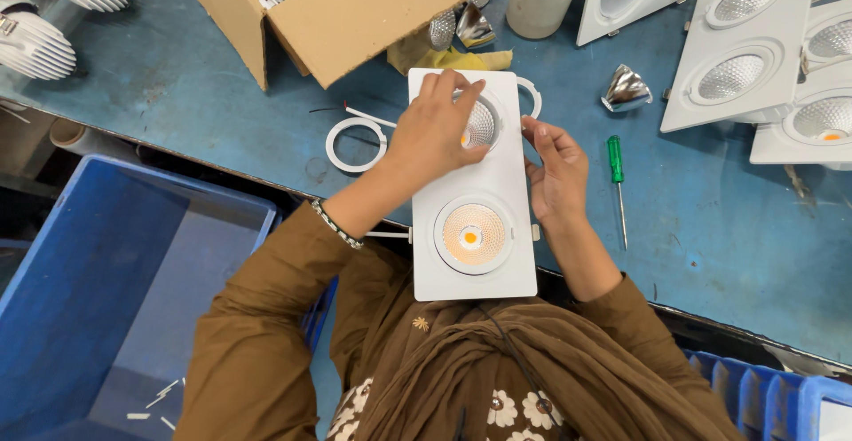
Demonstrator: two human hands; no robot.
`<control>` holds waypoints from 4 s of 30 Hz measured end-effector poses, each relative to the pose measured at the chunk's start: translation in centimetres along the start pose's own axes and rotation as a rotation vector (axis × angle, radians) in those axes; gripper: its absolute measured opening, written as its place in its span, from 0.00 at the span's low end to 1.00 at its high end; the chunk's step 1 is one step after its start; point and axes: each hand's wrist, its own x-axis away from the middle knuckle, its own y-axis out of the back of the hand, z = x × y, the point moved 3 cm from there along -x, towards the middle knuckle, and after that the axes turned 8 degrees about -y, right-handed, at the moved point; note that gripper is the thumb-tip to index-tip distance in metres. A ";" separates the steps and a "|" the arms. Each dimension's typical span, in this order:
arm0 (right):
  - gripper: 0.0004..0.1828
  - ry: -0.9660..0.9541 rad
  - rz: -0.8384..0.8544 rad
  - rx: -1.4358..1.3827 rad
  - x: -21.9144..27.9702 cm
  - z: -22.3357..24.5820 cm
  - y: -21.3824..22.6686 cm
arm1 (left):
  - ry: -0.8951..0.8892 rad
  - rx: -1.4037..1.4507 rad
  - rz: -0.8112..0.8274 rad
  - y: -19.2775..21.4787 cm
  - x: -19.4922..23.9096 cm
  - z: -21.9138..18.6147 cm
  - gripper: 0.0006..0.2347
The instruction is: The person wipes the interior of a dual recessed light fixture with a yellow cloth. Then, the person places two LED modules into the fixture and secures them with white plastic rings. The person works at a blue table with other light parts and tools nearby.
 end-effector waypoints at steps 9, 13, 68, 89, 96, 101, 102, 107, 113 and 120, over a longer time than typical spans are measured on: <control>0.10 0.056 0.010 0.135 3.6 -0.5 1.1 | 0.044 -0.033 0.198 -0.6 -0.4 1.1 0.28; 0.11 0.175 0.049 0.463 5.4 0.6 -0.3 | 0.030 -0.068 0.203 -1.1 -0.5 0.8 0.27; 0.39 0.713 0.560 1.576 1.5 4.7 -5.0 | -0.133 0.076 0.162 0.8 3.8 2.1 0.28; 0.36 0.742 0.540 1.480 1.5 4.6 -5.6 | -0.059 0.161 0.273 0.7 5.1 0.8 0.33; 0.35 0.741 0.533 1.522 1.9 5.0 -6.1 | -0.043 0.159 0.256 0.4 5.0 0.9 0.33; 0.33 0.634 0.576 1.547 1.5 5.9 -6.0 | -0.006 0.246 0.250 0.1 4.8 1.5 0.31; 0.34 0.634 0.539 1.425 1.7 5.9 -5.6 | -0.003 0.276 0.200 0.0 4.9 1.5 0.29; 0.37 0.340 0.192 0.584 4.2 2.5 -1.7 | 0.029 0.309 -0.232 0.6 7.3 2.5 0.20; 0.36 -0.221 0.188 0.191 8.4 -1.4 1.8 | 0.557 0.240 -0.391 4.1 14.3 9.7 0.19; 0.28 -0.212 0.096 0.285 9.7 -1.6 1.4 | 0.526 -0.031 -0.137 -1.4 15.1 10.5 0.46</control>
